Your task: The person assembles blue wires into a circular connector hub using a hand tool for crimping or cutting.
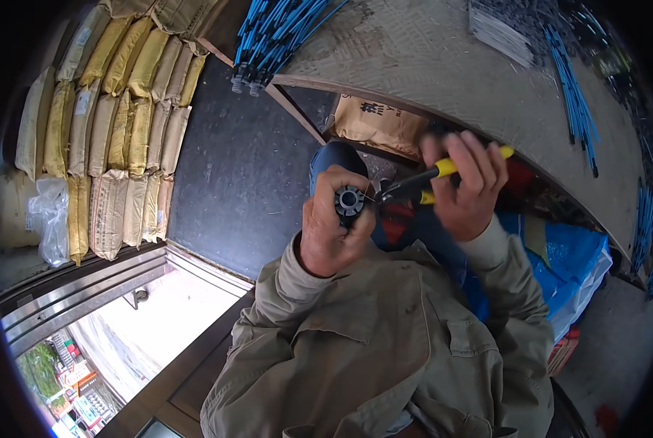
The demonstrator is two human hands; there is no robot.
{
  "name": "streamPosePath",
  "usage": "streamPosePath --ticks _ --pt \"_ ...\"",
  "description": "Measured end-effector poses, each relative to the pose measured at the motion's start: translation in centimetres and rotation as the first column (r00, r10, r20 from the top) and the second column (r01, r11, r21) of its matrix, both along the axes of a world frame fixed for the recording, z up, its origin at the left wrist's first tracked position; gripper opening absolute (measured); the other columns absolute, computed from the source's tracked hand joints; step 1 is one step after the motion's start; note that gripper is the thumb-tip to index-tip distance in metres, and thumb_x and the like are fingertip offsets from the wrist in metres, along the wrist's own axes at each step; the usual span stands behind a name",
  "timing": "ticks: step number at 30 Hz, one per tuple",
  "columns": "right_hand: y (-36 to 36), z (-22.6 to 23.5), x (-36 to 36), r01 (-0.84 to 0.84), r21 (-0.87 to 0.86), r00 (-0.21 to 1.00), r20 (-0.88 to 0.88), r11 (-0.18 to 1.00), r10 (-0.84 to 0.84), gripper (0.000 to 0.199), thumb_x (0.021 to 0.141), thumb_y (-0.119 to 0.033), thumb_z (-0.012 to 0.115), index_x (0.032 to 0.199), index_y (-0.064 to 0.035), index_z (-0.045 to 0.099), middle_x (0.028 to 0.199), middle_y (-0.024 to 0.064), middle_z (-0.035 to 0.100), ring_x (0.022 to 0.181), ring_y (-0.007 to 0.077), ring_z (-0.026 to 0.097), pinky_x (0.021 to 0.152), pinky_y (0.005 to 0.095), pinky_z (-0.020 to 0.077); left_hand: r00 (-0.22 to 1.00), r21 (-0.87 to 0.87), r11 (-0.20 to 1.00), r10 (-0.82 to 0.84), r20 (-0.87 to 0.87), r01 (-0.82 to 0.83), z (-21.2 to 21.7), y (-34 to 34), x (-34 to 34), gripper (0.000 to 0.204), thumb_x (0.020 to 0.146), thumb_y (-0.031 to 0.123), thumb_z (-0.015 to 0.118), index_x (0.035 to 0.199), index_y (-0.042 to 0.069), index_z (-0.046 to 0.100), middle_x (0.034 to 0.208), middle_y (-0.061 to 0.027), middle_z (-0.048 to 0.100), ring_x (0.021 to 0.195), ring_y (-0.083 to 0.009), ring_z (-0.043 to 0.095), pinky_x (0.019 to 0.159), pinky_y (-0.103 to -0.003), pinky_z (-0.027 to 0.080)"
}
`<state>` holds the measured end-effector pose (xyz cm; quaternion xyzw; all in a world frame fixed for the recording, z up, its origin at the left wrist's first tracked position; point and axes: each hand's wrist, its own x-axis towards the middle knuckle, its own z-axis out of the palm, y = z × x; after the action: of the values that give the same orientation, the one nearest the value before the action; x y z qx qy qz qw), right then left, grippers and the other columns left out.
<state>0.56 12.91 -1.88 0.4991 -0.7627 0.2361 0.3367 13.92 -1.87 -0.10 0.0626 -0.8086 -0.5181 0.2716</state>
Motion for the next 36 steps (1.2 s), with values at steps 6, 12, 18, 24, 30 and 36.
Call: streamPosePath --ticks 6,12,18,24,30,36 --pt "-1.5 1.4 -3.4 0.012 -0.081 0.883 -0.466 0.997 -0.048 0.036 0.074 -0.016 0.071 0.101 -0.0164 0.048 0.111 -0.0045 0.048 0.112 0.0135 0.045 0.105 0.0432 0.0181 1.0 -0.049 0.998 0.025 -0.001 -0.025 0.5 -0.1 -0.3 0.029 0.071 -0.007 0.055 0.096 0.003 0.042 0.078 -0.012 0.051 0.063 -0.0228 0.054 0.059 -0.029 0.043" --pt "-1.6 1.6 -3.6 -0.013 -0.088 0.859 -0.51 0.996 -0.034 0.028 0.077 -0.015 0.066 0.1 -0.0171 0.051 0.112 -0.0057 0.045 0.111 0.0131 0.044 0.107 0.0428 0.0142 0.999 -0.041 0.998 0.053 0.012 -0.052 0.4 -0.2 -0.3 0.03 0.072 -0.007 0.056 0.096 0.003 0.042 0.077 -0.0115 0.05 0.063 -0.0218 0.053 0.058 -0.029 0.043" --pt "-0.5 1.4 -1.8 0.044 0.05 0.912 -0.409 0.998 -0.02 0.02 0.078 -0.013 0.063 0.097 -0.0129 0.058 0.109 -0.0021 0.047 0.102 0.0144 0.049 0.097 0.0427 0.0306 0.996 -0.028 0.996 0.086 0.008 -0.086 0.3 -0.3 0.4 0.029 0.071 -0.007 0.056 0.095 0.003 0.042 0.077 -0.0108 0.05 0.064 -0.0206 0.054 0.059 -0.028 0.043" --pt "1.7 7.3 -2.7 -0.466 0.414 0.884 0.191 0.782 0.426 0.027 0.081 -0.024 0.064 0.089 0.0 0.057 0.097 0.0096 0.054 0.077 0.0244 0.058 0.062 0.0361 0.0487 0.998 0.047 0.997 -0.062 0.019 0.061 0.4 -0.9 1.3 0.039 0.069 -0.005 0.061 0.106 0.002 0.048 0.084 -0.009 0.054 0.07 -0.0191 0.055 0.065 -0.028 0.043" --pt "3.2 8.8 -3.9 -0.931 0.151 0.169 0.985 0.332 0.026 0.036 0.079 -0.026 0.066 0.099 0.0004 0.053 0.095 0.0154 0.055 0.074 0.0287 0.06 0.061 0.036 0.0492 0.933 0.164 0.919 -0.358 -0.031 0.358 -0.1 -1.7 1.4 0.046 0.064 0.007 0.077 0.106 0.002 0.058 0.088 -0.0067 0.06 0.075 -0.0169 0.059 0.071 -0.028 0.042" --pt "3.7 6.0 -2.7 -0.787 -0.326 -0.523 0.803 0.524 -0.285 0.049 0.082 -0.028 0.064 0.117 0.0 0.043 0.089 0.0164 0.059 0.067 0.026 0.064 0.057 0.031 0.0522 0.875 0.055 0.881 -0.456 -0.163 0.47 -0.9 -1.7 0.7 0.066 0.043 0.038 0.082 0.095 0.001 0.064 0.087 -0.0062 0.066 0.076 -0.017 0.06 0.074 -0.033 0.037"
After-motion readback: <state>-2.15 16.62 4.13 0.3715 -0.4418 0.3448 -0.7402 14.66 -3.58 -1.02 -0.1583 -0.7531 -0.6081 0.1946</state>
